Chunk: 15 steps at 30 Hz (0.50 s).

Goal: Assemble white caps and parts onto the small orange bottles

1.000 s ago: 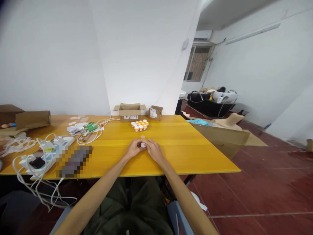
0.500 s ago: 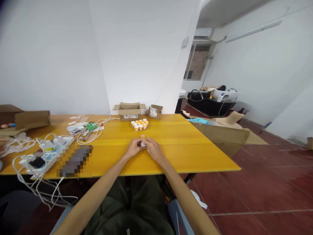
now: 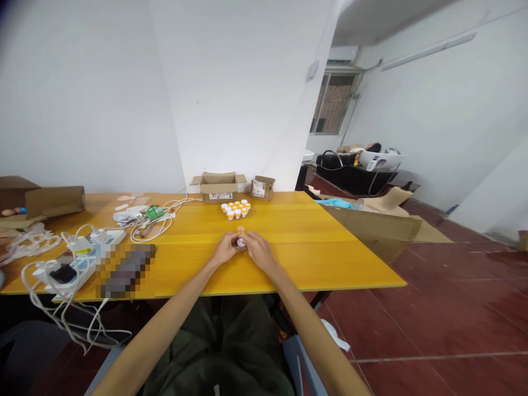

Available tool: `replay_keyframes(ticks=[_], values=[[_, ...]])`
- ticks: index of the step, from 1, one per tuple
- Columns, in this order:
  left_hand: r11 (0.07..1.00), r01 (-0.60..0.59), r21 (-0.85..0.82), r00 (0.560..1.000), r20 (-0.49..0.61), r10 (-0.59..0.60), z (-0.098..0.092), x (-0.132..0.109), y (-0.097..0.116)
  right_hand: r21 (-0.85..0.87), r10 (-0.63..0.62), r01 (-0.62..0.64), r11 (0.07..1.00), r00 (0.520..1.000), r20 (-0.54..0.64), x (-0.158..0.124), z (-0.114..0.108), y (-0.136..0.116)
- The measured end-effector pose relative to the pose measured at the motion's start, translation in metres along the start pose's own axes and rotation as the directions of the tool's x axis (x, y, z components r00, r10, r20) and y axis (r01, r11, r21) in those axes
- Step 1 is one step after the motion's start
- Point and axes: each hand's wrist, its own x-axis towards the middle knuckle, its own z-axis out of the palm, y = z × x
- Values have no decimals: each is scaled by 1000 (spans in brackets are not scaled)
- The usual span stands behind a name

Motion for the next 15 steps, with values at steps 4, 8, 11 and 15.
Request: replay_keyframes(ticks=[4, 8, 11, 15], values=[[1000, -25, 5, 1000, -2, 25, 0, 0, -1, 20, -7, 6, 1000, 1000, 14, 1, -2, -1], [1000, -24, 14, 1000, 15, 24, 0, 0, 1, 45, 0, -1, 999, 1000, 27, 1, -4, -4], [1000, -18, 14, 1000, 14, 18, 0, 0, 2, 68, 8, -10, 998, 1000, 25, 2, -4, -5], [1000, 11, 9, 1000, 12, -11, -1, 0, 2, 127, 10, -12, 992, 1000, 15, 3, -2, -4]])
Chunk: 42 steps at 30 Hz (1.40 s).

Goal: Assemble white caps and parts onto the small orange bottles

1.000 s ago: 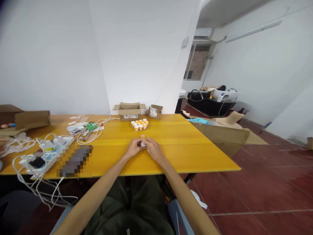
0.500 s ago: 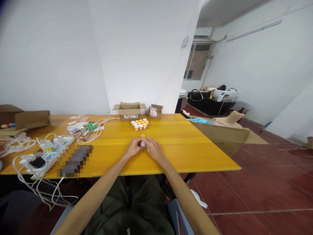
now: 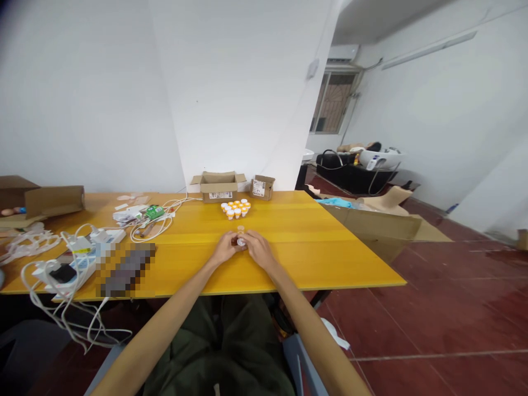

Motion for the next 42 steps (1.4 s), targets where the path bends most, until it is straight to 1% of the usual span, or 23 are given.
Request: replay_keyframes(ticks=[6, 15, 23, 30, 34, 37, 42], values=[[1000, -8, 2, 1000, 10, 8, 0, 1, 0, 106, 2, -3, 994, 1000, 14, 3, -2, 2], [1000, -7, 11, 1000, 22, 7, -2, 1, 3, 144, -12, 8, 989, 1000, 28, 4, -4, 1], [1000, -7, 21, 1000, 24, 7, -1, 1, 3, 56, -9, 8, 998, 1000, 11, 2, -2, 4], [1000, -22, 11, 999, 27, 22, -1, 0, 2, -21, -40, 40, 999, 999, 8, 1, -1, 4], [1000, -22, -4, 999, 25, 23, 0, 1, 0, -57, -21, 22, 998, 1000, 10, 0, -1, 1], [999, -26, -45, 1000, 12, 26, 0, 0, 0, -93, 3, -4, 996, 1000, -9, -1, -2, -2], [997, 29, -70, 999, -21, -30, 0, 0, 1, -132, 61, -69, 989, 996, -63, 5, -3, 3]])
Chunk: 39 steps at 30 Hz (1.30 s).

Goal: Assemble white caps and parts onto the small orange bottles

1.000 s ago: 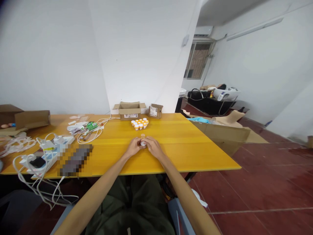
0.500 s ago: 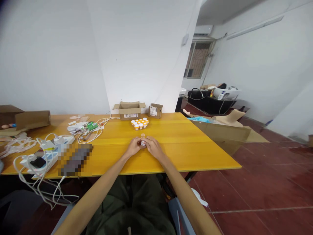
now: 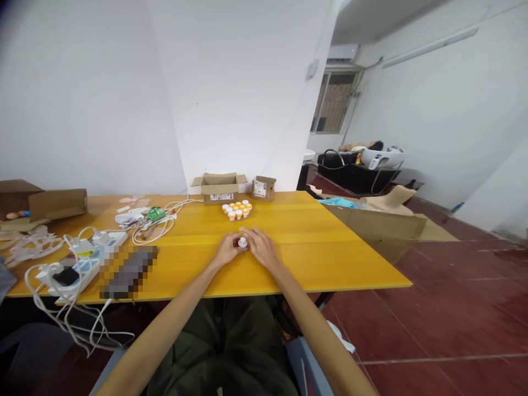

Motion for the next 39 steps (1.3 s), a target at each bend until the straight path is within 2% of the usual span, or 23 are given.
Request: replay_keyframes(ticks=[3, 7, 10, 12, 15, 20, 23, 30, 35, 39], values=[[999, 18, -34, 1000, -21, -19, 0, 0, 0, -47, 8, -8, 999, 1000, 6, 10, 5, 9], [998, 15, -62, 999, -40, -18, 1, 1, -3, -118, -37, 51, 992, 992, 121, 22, 17, 16], [998, 13, -59, 999, -49, -15, 1, 1, -6, -85, -58, 76, 994, 980, 191, 25, 21, 17], [998, 9, -55, 999, -50, -12, 2, 0, -7, -26, -24, 30, 999, 983, 184, 23, 20, 17], [998, 7, -57, 999, -52, -10, 2, 0, -7, 115, 54, -65, 991, 993, 102, 17, 14, 18], [997, 36, -68, 997, -63, -40, 3, 0, -5, 360, 166, -141, 922, 985, -41, 10, -1, 10], [993, 64, -100, 997, -30, -68, 2, 0, -3, 379, 128, -111, 919, 992, -19, 9, -7, 2], [989, 68, -132, 997, -30, -73, -1, -3, 3, 237, -44, 10, 971, 989, 138, 1, -12, -7], [977, 58, -205, 998, -23, -64, 1, -2, 1, 244, 34, -63, 968, 992, 122, 1, -9, -2], [946, 72, -317, 997, 8, -73, 0, 0, -2, 400, 143, -177, 899, 983, 114, 1, -3, 7]])
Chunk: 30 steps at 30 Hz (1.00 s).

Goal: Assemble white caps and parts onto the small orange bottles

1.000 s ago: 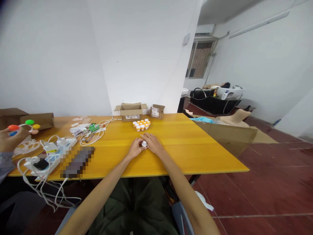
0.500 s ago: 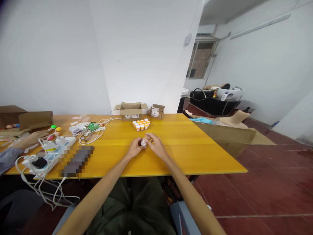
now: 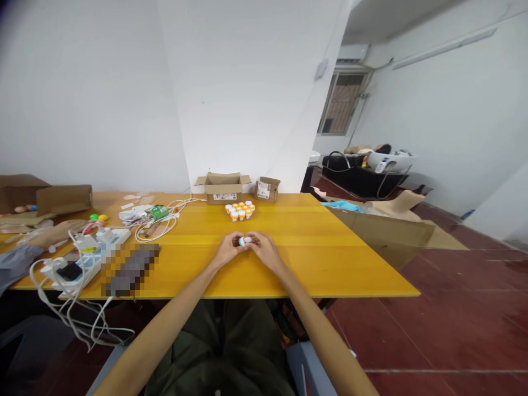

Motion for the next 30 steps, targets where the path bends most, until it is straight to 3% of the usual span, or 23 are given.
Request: replay_keyframes(ticks=[4, 8, 23, 30], values=[[991, 37, -128, 999, 39, -32, -5, 1, 1, 191, 88, -85, 978, 996, -7, -3, 2, 4], [972, 101, -214, 993, 77, -86, -10, 0, 5, 262, 112, -106, 959, 994, -8, -6, 2, 2], [960, 133, -247, 980, 179, -90, -15, -5, 17, 235, -20, 32, 971, 998, -52, -11, 1, -4], [960, 137, -244, 976, 200, -88, -16, -4, 16, 211, -23, 32, 977, 999, -41, -11, 0, -6]])
